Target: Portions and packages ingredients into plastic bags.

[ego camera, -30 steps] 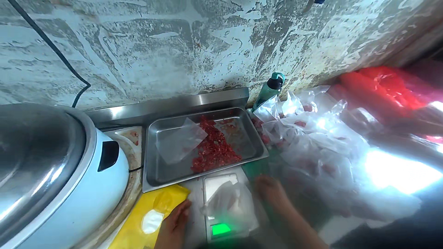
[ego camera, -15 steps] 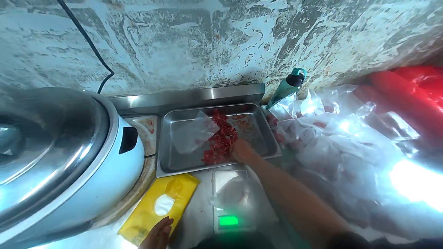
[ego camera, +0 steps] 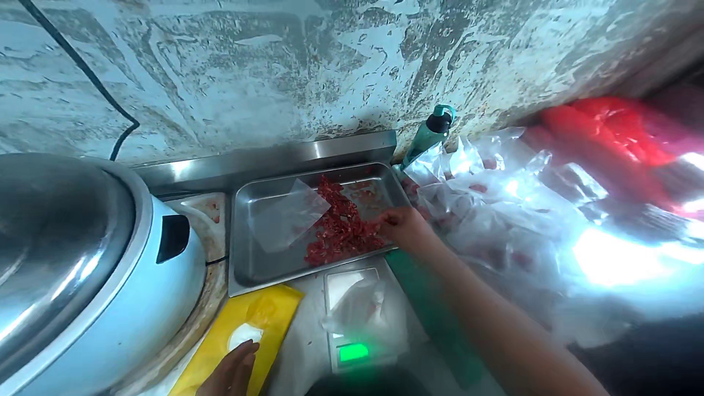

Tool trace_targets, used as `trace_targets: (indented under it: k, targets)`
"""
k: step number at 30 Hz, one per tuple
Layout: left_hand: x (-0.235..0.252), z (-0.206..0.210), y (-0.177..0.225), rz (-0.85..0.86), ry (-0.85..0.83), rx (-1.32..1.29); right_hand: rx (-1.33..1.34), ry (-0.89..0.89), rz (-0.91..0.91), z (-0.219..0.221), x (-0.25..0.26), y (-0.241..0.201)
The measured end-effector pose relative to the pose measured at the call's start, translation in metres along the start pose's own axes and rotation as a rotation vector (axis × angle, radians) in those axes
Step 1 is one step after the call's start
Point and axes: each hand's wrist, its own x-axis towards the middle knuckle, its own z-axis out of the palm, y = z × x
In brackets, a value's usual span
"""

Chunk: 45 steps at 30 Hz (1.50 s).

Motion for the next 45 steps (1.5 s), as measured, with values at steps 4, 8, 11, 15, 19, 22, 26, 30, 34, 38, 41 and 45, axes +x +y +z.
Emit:
trace_targets:
  k: [4,8,11,15,19,22,26,30,34,38,41,45]
  targets:
    - [0.006,0.001,0.006,0.004,-0.01,-0.038,0.071,0.043,-0.094,-0.033,-0.04,-0.021]
    - [0.0,0.007,-0.003,-0.008,-0.054,-0.07,0.246,-0.007,-0.234,-0.051,-0.087,-0.037]
    - [-0.005,0.009,-0.005,-0.04,-0.065,-0.052,0.238,-0.116,-0.35,-0.044,-0.113,-0.035]
    - [-0.008,0.012,-0.002,-0.055,-0.063,-0.054,-0.079,-0.253,-0.358,-0.003,-0.123,-0.021]
    - [-0.009,0.008,0.004,-0.064,-0.051,0.014,-0.123,-0.098,-0.287,0.001,-0.131,-0.017]
    - [-0.008,0.005,0.006,-0.071,-0.021,0.038,0.05,0.026,-0.267,-0.017,-0.137,-0.012]
    - [-0.005,0.005,0.003,-0.036,0.046,0.205,0.212,0.033,-0.176,-0.02,-0.142,0.008]
    - [0.008,0.008,0.011,-0.046,0.107,0.481,0.268,0.05,-0.005,-0.004,-0.149,0.038]
    - [0.023,0.012,0.014,-0.077,0.105,0.639,0.333,0.008,0.146,0.015,-0.158,0.057]
    - [0.03,0.018,-0.008,-0.063,0.107,0.703,0.319,-0.025,0.143,0.026,-0.164,0.066]
    - [0.028,0.022,-0.021,-0.043,0.116,0.711,0.308,-0.03,0.156,0.027,-0.164,0.07]
    - [0.028,0.026,-0.019,-0.043,0.133,0.707,0.294,-0.048,0.196,0.02,-0.15,0.068]
